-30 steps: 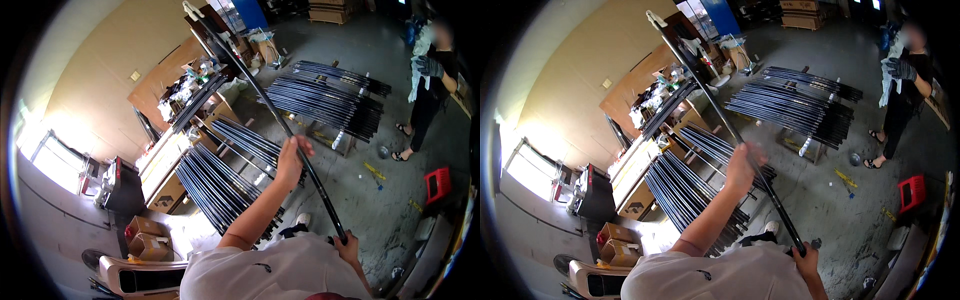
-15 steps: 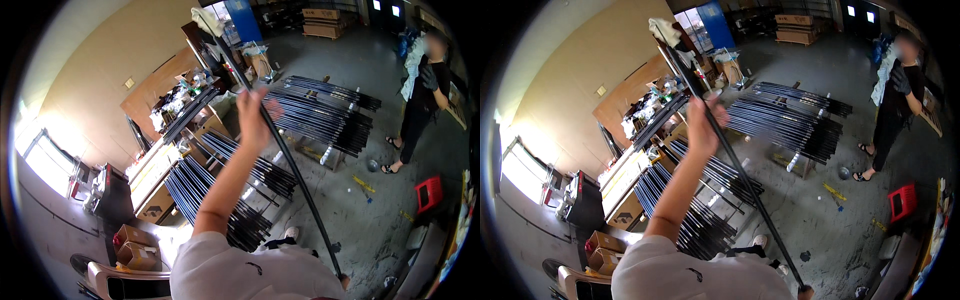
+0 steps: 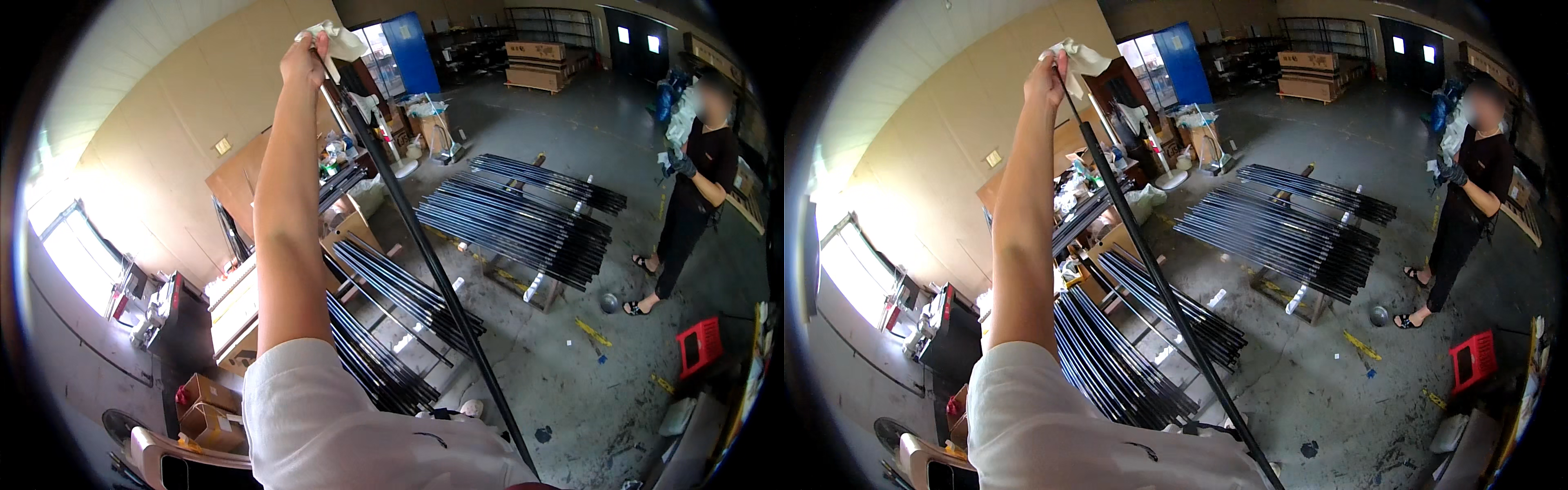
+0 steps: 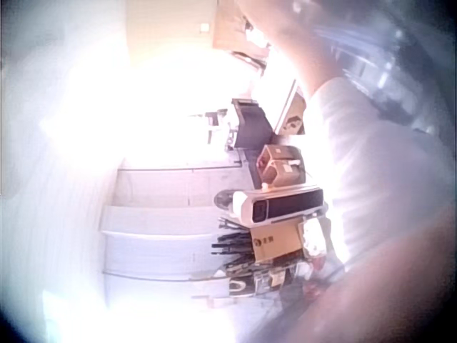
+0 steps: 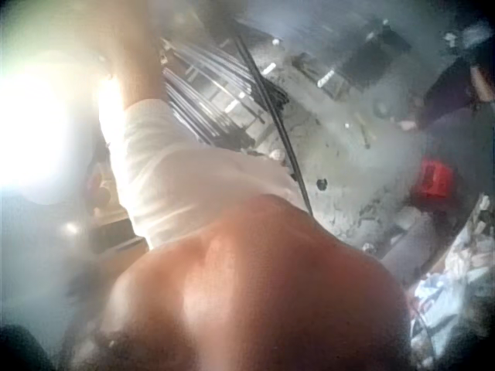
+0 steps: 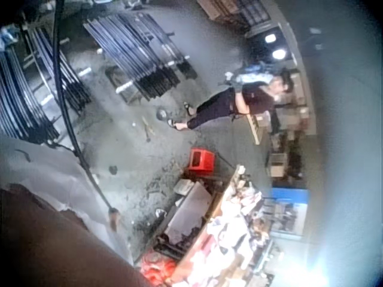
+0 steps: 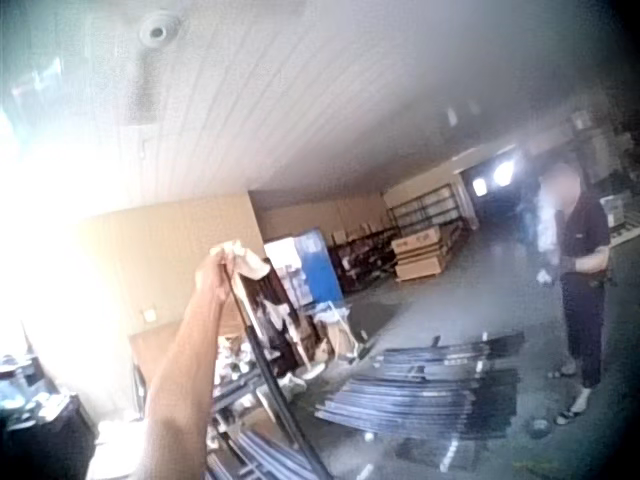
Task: The person wipes long black rods with a cloth and places them back onto a rack.
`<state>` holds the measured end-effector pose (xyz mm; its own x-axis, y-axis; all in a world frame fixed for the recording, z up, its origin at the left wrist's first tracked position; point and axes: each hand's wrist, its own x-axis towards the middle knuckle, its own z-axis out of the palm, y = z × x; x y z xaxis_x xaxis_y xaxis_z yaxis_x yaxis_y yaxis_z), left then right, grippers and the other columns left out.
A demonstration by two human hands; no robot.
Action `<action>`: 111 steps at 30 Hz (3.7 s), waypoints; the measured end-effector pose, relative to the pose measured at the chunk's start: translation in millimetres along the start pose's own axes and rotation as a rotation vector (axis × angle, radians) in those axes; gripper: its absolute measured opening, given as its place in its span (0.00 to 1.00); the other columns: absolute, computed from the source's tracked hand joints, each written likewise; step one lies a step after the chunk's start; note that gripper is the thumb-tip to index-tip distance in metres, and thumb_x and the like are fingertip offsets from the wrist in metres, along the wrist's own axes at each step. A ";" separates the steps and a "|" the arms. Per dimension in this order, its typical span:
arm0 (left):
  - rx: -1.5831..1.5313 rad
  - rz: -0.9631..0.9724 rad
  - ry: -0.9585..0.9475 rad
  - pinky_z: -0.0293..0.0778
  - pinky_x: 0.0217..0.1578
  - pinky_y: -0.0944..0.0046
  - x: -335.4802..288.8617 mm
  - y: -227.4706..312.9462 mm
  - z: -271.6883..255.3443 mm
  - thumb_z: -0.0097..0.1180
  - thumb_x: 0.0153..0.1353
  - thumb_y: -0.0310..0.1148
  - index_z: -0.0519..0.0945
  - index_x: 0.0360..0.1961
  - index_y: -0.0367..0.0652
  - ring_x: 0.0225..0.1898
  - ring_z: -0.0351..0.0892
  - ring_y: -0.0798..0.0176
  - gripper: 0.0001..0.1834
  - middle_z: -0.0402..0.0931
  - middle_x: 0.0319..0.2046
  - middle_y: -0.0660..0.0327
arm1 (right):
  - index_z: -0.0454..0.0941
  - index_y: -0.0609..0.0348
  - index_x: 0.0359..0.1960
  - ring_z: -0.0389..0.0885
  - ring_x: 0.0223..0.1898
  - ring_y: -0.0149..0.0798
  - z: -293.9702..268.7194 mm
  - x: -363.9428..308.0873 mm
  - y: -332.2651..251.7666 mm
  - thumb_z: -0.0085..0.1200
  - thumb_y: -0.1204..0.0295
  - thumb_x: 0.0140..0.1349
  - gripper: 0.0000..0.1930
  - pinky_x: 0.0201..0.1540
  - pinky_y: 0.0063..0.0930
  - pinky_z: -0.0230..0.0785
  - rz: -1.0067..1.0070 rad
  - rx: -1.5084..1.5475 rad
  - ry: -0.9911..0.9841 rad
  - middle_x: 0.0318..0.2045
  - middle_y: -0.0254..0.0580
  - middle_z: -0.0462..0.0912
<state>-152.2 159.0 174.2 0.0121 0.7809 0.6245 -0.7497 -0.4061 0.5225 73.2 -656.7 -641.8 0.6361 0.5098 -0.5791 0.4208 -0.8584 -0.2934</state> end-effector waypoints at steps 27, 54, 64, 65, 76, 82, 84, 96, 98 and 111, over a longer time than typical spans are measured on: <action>0.442 -1.120 -0.599 0.67 0.38 0.69 -617.9 -153.3 -18.0 0.60 0.55 0.39 0.74 0.40 0.37 0.32 0.69 0.71 0.18 0.71 0.28 0.66 | 0.70 0.66 0.24 0.68 0.18 0.48 -216.9 -56.0 -349.5 0.60 0.68 0.49 0.13 0.24 0.34 0.63 -0.757 0.816 0.187 0.16 0.51 0.70; 0.701 -0.735 -0.306 0.63 0.31 0.73 -548.5 -128.8 -12.8 0.55 0.59 0.35 0.73 0.31 0.37 0.29 0.65 0.75 0.11 0.69 0.25 0.68 | 0.72 0.63 0.33 0.75 0.26 0.37 -158.8 -63.9 -219.9 0.55 0.70 0.56 0.09 0.33 0.27 0.68 -0.556 0.348 -0.179 0.24 0.46 0.75; 0.686 -0.701 -0.379 0.61 0.27 0.74 -540.6 -137.5 -5.5 0.56 0.59 0.36 0.72 0.30 0.39 0.26 0.62 0.75 0.12 0.67 0.23 0.69 | 0.70 0.63 0.34 0.73 0.24 0.36 -210.8 -54.7 -325.8 0.54 0.70 0.57 0.10 0.32 0.27 0.66 -0.736 0.684 -0.167 0.24 0.41 0.75; 0.705 -0.685 -0.392 0.61 0.27 0.74 -535.2 -135.3 -4.6 0.57 0.59 0.37 0.72 0.31 0.39 0.26 0.62 0.75 0.12 0.67 0.23 0.69 | 0.70 0.64 0.34 0.73 0.23 0.35 -204.1 -50.8 -314.6 0.54 0.70 0.57 0.10 0.32 0.27 0.66 -0.735 0.614 -0.200 0.24 0.41 0.75; 0.754 -0.654 -0.285 0.64 0.30 0.72 -512.4 -140.7 -12.4 0.56 0.59 0.37 0.74 0.33 0.37 0.28 0.66 0.74 0.12 0.70 0.24 0.68 | 0.68 0.64 0.39 0.73 0.25 0.33 -242.8 -66.0 -374.4 0.51 0.71 0.59 0.10 0.32 0.27 0.67 -0.799 0.696 -0.043 0.24 0.40 0.75; 0.751 -0.370 -0.132 0.64 0.32 0.72 -432.3 -120.1 -33.0 0.56 0.58 0.32 0.72 0.39 0.38 0.29 0.66 0.74 0.11 0.70 0.28 0.67 | 0.69 0.62 0.39 0.73 0.24 0.31 -203.1 -69.2 -336.3 0.49 0.74 0.61 0.07 0.31 0.24 0.67 -0.756 0.689 -0.262 0.24 0.39 0.75; 0.786 -0.334 -0.091 0.63 0.29 0.72 -415.8 -115.1 -47.8 0.55 0.59 0.33 0.73 0.37 0.38 0.27 0.65 0.75 0.10 0.69 0.25 0.69 | 0.71 0.64 0.37 0.71 0.22 0.32 -196.9 -71.4 -352.0 0.47 0.73 0.62 0.06 0.29 0.23 0.65 -0.800 0.763 -0.193 0.21 0.39 0.74; 0.983 -0.232 0.394 0.74 0.27 0.65 -297.8 8.8 -241.7 0.56 0.56 0.38 0.76 0.33 0.30 0.24 0.77 0.61 0.17 0.76 0.24 0.56 | 0.68 0.62 0.29 0.66 0.15 0.28 -171.8 -45.8 -307.4 0.41 0.69 0.65 0.10 0.20 0.24 0.61 -0.631 0.545 -0.177 0.16 0.37 0.70; 1.261 -0.331 0.439 0.68 0.26 0.62 -343.9 9.8 -258.5 0.56 0.54 0.44 0.76 0.34 0.29 0.24 0.71 0.64 0.23 0.75 0.23 0.55 | 0.68 0.61 0.29 0.64 0.15 0.25 -169.1 -41.7 -314.9 0.41 0.69 0.65 0.10 0.18 0.22 0.61 -0.569 0.596 -0.145 0.15 0.34 0.69; 1.809 -0.996 0.681 0.72 0.33 0.47 -717.4 -33.7 -317.6 0.54 0.54 0.41 0.70 0.33 0.36 0.32 0.77 0.40 0.17 0.76 0.27 0.43 | 0.67 0.61 0.31 0.62 0.16 0.23 -181.6 -9.4 -326.6 0.39 0.69 0.66 0.09 0.19 0.21 0.64 -0.511 0.635 -0.251 0.19 0.32 0.68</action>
<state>-345.8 -236.8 -475.9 -0.5830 0.7972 -0.1568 0.6244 0.5631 0.5414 47.3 -370.8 -402.4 0.2733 0.8797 -0.3891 0.1266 -0.4339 -0.8920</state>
